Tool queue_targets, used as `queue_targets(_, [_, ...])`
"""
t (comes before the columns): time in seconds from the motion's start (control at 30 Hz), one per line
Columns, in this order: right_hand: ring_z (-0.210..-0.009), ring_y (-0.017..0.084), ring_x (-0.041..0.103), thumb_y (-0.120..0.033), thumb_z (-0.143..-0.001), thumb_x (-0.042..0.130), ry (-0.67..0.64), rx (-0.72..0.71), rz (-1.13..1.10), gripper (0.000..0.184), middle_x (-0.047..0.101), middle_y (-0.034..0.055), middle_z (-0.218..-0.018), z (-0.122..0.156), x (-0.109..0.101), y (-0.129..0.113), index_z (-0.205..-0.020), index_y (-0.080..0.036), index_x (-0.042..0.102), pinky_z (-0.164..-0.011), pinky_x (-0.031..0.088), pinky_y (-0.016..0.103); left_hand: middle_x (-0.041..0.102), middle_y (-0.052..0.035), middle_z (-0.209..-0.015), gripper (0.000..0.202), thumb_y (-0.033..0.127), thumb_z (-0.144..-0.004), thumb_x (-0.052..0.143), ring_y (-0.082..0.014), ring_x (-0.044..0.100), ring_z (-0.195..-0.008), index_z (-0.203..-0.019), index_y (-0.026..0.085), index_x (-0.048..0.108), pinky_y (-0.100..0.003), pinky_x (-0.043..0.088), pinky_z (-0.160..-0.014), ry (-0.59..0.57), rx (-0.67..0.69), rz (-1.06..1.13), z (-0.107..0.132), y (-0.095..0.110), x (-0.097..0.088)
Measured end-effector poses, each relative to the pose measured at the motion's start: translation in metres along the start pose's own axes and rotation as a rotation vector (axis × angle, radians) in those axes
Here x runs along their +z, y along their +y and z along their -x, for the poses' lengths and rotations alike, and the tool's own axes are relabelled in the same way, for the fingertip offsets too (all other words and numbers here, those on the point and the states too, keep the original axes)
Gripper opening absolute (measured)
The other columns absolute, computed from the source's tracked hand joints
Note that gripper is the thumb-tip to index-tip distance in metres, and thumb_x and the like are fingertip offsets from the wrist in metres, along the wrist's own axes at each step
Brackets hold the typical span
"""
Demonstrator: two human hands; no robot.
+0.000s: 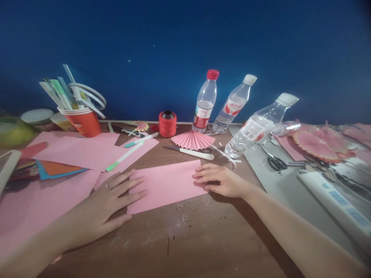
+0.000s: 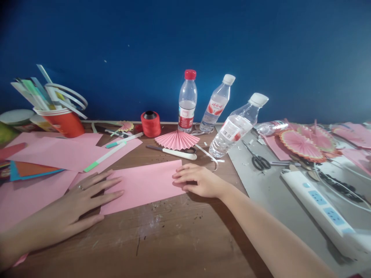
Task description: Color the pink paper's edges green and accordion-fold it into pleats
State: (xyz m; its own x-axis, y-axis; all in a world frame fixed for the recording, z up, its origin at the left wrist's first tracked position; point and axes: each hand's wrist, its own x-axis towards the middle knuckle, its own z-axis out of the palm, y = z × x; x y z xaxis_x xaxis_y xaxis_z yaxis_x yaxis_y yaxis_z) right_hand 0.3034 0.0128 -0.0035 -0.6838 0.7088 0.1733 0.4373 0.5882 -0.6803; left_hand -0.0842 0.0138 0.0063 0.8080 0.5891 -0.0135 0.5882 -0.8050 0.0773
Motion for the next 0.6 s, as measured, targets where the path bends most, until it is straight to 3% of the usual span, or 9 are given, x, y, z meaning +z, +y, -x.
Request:
queue_targets(0.13, [-0.119,0.021,0.05,-0.017,-0.082,0.064,0.006,0.001,0.01,0.035,0.065,0.0033,-0.118,-0.001,-0.0007,-0.0023,-0.115,-0.027,0.064,-0.101,0.042,0.043,0.022,0.008,-0.151,0.056,0.041,-0.089,0.046,-0.0301,0.02,-0.138,-0.141,0.042,0.025,-0.046,0.024,-0.11,-0.045,-0.001,0.006,0.0011,-0.0016,0.0014])
queue_targets(0.6, [-0.117,0.02,0.052,-0.016,-0.081,0.063,0.025,-0.018,0.007,0.035,0.066,0.0029,-0.116,-0.0001,-0.0009,-0.0001,-0.115,-0.028,0.064,-0.1,0.043,0.043,0.031,0.0073,-0.148,0.056,0.039,-0.087,0.049,-0.0295,0.026,-0.136,-0.139,0.043,0.029,-0.046,0.025,-0.11,0.024,-0.017,0.03,-0.0019,0.0065,-0.0027])
